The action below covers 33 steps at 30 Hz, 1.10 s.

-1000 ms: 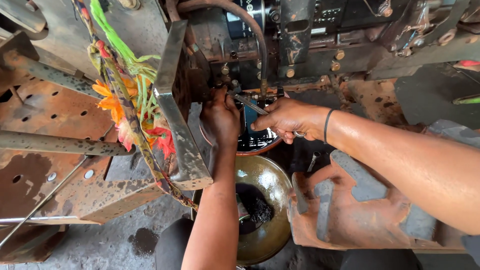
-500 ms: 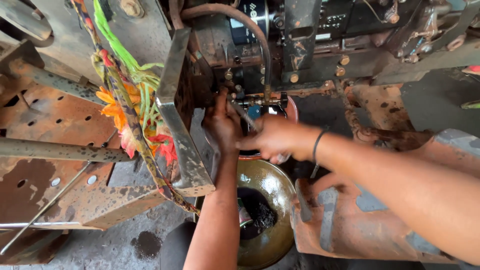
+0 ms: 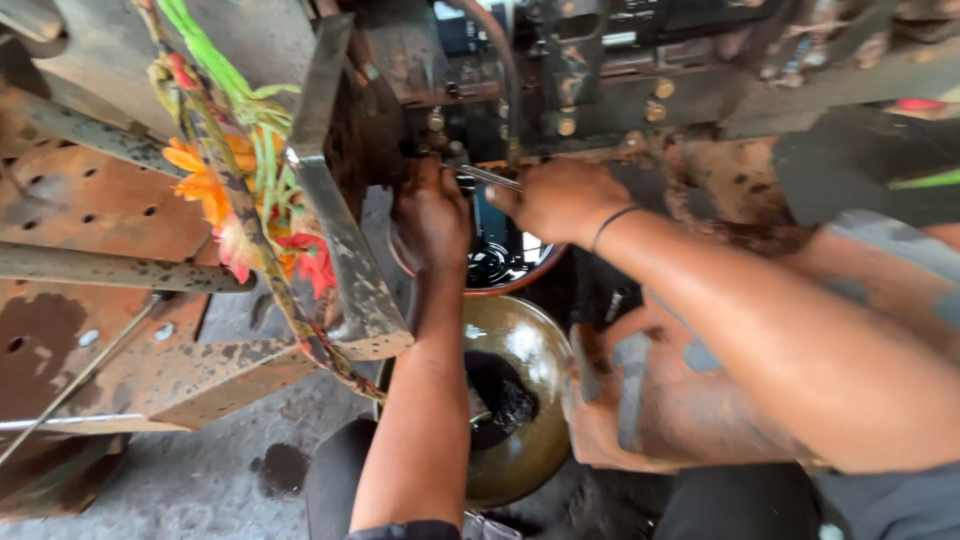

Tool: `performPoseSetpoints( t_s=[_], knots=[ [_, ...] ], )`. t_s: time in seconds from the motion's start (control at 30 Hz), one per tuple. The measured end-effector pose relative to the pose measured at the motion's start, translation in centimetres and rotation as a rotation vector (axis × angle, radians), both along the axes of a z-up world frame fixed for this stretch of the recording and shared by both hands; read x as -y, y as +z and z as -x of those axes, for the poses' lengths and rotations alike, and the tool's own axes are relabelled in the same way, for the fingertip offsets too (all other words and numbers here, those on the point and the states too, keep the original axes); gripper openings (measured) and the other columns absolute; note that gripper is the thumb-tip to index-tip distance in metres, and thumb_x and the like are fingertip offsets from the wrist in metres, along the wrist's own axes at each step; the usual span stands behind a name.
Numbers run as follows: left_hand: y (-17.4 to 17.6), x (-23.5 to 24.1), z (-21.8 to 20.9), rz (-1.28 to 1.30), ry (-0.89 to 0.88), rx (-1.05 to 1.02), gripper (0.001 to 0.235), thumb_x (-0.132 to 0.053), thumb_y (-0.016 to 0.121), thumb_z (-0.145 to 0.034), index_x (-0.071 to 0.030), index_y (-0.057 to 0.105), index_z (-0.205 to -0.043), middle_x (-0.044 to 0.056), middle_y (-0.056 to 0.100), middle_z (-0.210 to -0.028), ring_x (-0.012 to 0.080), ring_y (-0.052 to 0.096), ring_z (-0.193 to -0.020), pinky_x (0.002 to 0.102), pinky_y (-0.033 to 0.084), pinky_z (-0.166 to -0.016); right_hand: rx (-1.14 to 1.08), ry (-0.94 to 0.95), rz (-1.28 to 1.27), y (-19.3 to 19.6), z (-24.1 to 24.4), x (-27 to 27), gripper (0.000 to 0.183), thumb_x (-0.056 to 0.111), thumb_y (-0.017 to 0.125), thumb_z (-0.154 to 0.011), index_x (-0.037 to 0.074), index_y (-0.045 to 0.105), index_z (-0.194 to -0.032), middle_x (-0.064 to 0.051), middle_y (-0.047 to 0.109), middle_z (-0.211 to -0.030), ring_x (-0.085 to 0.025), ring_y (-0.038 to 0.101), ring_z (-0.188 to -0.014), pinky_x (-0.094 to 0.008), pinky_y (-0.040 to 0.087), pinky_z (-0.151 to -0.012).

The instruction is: The person uses a wrench to loosen and remove bolts from a tractor engine, then wipes the area with a cloth. The person continues to remove additional bolts and wipe the engine components while oil drains into a bowl below.

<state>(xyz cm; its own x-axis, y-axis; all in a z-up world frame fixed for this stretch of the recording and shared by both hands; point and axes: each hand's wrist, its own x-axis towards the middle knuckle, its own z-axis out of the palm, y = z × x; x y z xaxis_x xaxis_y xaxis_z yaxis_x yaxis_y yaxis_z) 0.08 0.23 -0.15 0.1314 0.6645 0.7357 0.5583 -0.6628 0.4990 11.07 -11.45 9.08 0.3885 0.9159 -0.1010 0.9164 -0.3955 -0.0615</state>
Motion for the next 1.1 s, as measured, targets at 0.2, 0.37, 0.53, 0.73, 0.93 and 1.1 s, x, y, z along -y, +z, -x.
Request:
performPoseSetpoints(
  t_s=[0.2,0.37,0.53,0.73,0.93,1.1],
  knots=[
    [0.3,0.3,-0.1,0.141,-0.005,0.029,0.022,-0.020,0.069,-0.094,-0.014,0.073,-0.114,0.018,0.075,-0.096,0.0386,0.072,-0.087,0.049,0.057,-0.072,0.093,-0.157,-0.165,0.0,3.4,1.7,0.057,0.048,0.037,-0.107,0.008,0.077,-0.109,-0.017,0.074,-0.111,-0.036,0.069,-0.106,-0.048,0.054,-0.089],
    [-0.3,-0.4,-0.4,0.065,0.017,0.050,0.022,-0.020,0.071,-0.090,-0.015,0.073,-0.112,0.018,0.075,-0.095,0.0395,0.072,-0.089,0.051,0.055,-0.076,0.118,-0.199,-0.129,0.7,4.4,1.7,0.060,0.050,0.034,-0.109,0.008,0.076,-0.111,-0.016,0.075,-0.107,-0.035,0.071,-0.102,-0.047,0.055,-0.088],
    [-1.6,-1.4,-1.1,0.071,-0.009,0.069,0.019,-0.018,0.072,-0.092,-0.014,0.072,-0.111,0.020,0.074,-0.097,0.0409,0.071,-0.092,0.051,0.055,-0.078,0.116,-0.231,-0.129,0.4,4.4,1.1,0.058,0.051,0.036,-0.108,0.011,0.077,-0.110,-0.014,0.074,-0.111,-0.034,0.071,-0.104,-0.047,0.057,-0.085],
    [-1.1,-1.1,-0.8,0.111,-0.068,0.133,0.033,-0.012,0.068,-0.090,-0.020,0.073,-0.122,0.020,0.074,-0.094,0.0404,0.071,-0.085,0.051,0.055,-0.073,0.188,-0.200,-0.179,-1.7,6.4,1.3,0.036,0.031,0.050,-0.094,0.015,0.079,-0.107,-0.012,0.075,-0.113,-0.031,0.072,-0.105,-0.046,0.060,-0.080],
    [-1.8,-1.1,0.0,-0.044,-0.095,0.175,0.029,-0.016,0.065,-0.100,-0.020,0.072,-0.127,0.018,0.075,-0.093,0.0402,0.072,-0.083,0.050,0.055,-0.073,0.135,-0.166,-0.209,-0.6,6.1,2.6,0.038,0.031,0.045,-0.101,0.013,0.079,-0.102,-0.015,0.076,-0.106,-0.033,0.074,-0.097,-0.046,0.058,-0.077],
    [-2.2,-0.8,0.0,-0.172,-0.026,0.128,0.020,-0.021,0.065,-0.101,-0.015,0.071,-0.119,0.017,0.074,-0.095,0.0374,0.073,-0.084,0.048,0.057,-0.072,0.260,-0.037,-0.049,1.3,1.5,2.8,0.055,0.053,0.038,-0.108,0.014,0.075,-0.105,-0.015,0.078,-0.099,-0.033,0.074,-0.094,-0.047,0.055,-0.076]
  ],
)
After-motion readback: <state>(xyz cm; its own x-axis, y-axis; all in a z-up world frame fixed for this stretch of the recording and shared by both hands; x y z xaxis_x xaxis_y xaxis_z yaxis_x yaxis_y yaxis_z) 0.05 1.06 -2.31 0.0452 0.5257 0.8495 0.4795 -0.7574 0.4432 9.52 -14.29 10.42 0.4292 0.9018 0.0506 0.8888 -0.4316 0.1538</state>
